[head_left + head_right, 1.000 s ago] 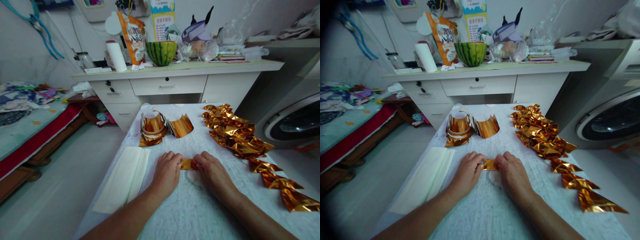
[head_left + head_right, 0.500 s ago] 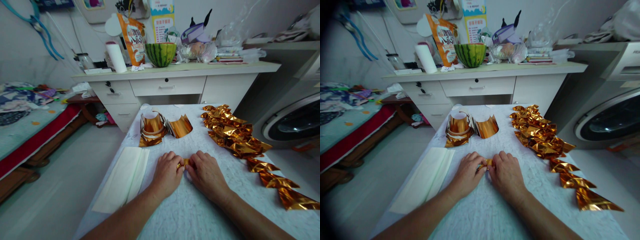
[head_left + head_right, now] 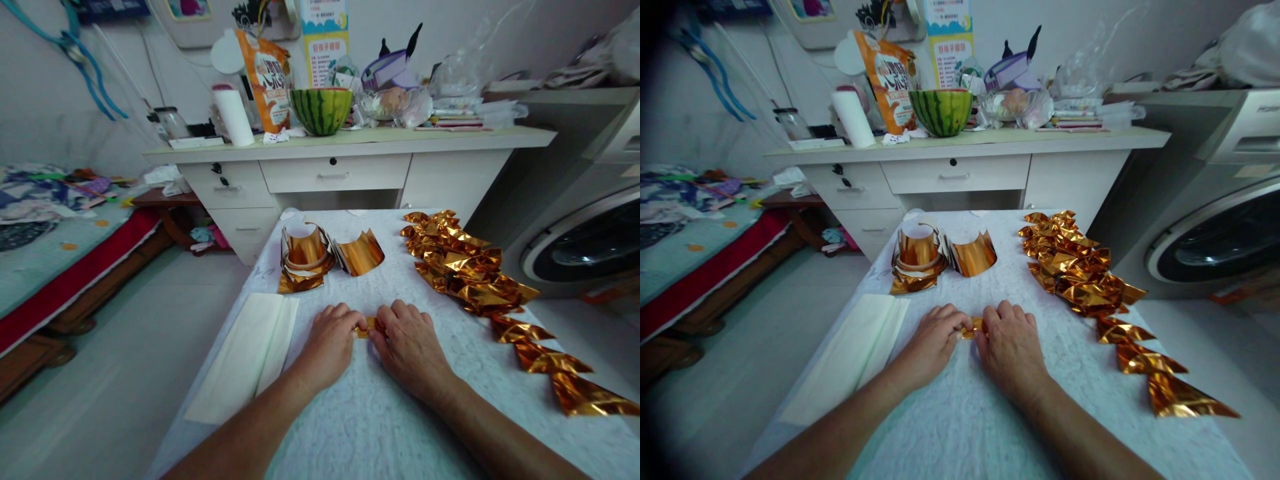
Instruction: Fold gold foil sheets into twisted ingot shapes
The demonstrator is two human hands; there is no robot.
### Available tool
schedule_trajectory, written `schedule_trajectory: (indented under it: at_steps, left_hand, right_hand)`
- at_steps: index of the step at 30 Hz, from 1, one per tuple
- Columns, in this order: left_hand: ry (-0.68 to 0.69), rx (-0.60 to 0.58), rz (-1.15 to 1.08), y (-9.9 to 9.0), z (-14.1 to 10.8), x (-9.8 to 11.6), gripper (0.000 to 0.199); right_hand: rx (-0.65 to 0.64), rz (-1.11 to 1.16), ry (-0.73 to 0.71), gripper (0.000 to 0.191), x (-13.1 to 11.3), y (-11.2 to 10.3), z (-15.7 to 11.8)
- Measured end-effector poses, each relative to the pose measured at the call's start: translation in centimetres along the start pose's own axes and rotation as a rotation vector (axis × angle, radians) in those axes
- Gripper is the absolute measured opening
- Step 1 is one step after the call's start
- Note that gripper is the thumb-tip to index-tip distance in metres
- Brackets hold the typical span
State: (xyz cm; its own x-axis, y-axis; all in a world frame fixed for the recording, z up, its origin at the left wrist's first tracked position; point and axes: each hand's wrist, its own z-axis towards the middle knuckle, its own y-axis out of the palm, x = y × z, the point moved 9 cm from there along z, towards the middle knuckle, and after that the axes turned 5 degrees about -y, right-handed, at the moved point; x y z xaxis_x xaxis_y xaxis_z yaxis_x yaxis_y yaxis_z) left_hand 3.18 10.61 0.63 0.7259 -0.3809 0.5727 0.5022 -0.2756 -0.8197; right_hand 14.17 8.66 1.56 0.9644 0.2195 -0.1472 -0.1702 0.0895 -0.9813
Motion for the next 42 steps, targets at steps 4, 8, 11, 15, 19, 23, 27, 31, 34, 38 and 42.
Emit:
schedule_trajectory:
  at_steps: [4,8,11,15,19,23,27,31,34,38,42]
  left_hand:
    - [0.01,-0.026,-0.006,0.0,-0.1,-0.1,0.035]
    - [0.023,-0.031,-0.024,-0.1,-0.1,-0.3,0.039]
    - [0.031,-0.035,-0.035,-0.1,-0.2,-0.4,0.037]
    - [0.038,-0.034,-0.038,-0.1,-0.1,-0.3,0.037]
    - [0.045,-0.04,-0.043,-0.1,0.0,-0.3,0.036]
    - [0.055,-0.037,-0.052,-0.2,0.0,-0.2,0.036]
    - [0.055,-0.032,-0.058,-0.2,-0.1,-0.2,0.04]
    - [0.035,-0.026,-0.047,-0.3,-0.1,-0.1,0.039]
    - [-0.039,0.021,-0.01,-0.3,0.1,0.0,0.02]
    - [-0.125,0.128,0.064,-0.3,0.2,0.2,0.016]
    - [-0.145,0.153,0.109,0.0,0.4,0.3,0.018]
  right_hand:
    - [0.003,0.033,0.006,0.007,0.6,0.1,-0.1]
    - [0.006,0.079,0.001,0.01,1.3,0.2,-0.4]
    - [0.014,0.103,0.003,0.015,1.9,0.3,-0.6]
    - [0.029,0.149,-0.003,0.02,2.7,0.5,-0.6]
    - [0.024,0.177,-0.018,0.027,3.3,0.8,-0.6]
    - [-0.005,0.211,-0.02,0.029,3.8,1.0,-0.6]
    - [-0.025,0.244,-0.055,0.036,4.0,0.9,-0.7]
    - [-0.036,0.271,-0.083,0.04,4.2,0.9,-0.8]
    - [-0.026,0.269,-0.095,0.039,4.2,0.9,-0.8]
    - [-0.016,0.247,-0.079,0.027,3.9,0.8,-0.7]
    - [-0.016,0.219,-0.046,0.02,3.6,0.5,-0.5]
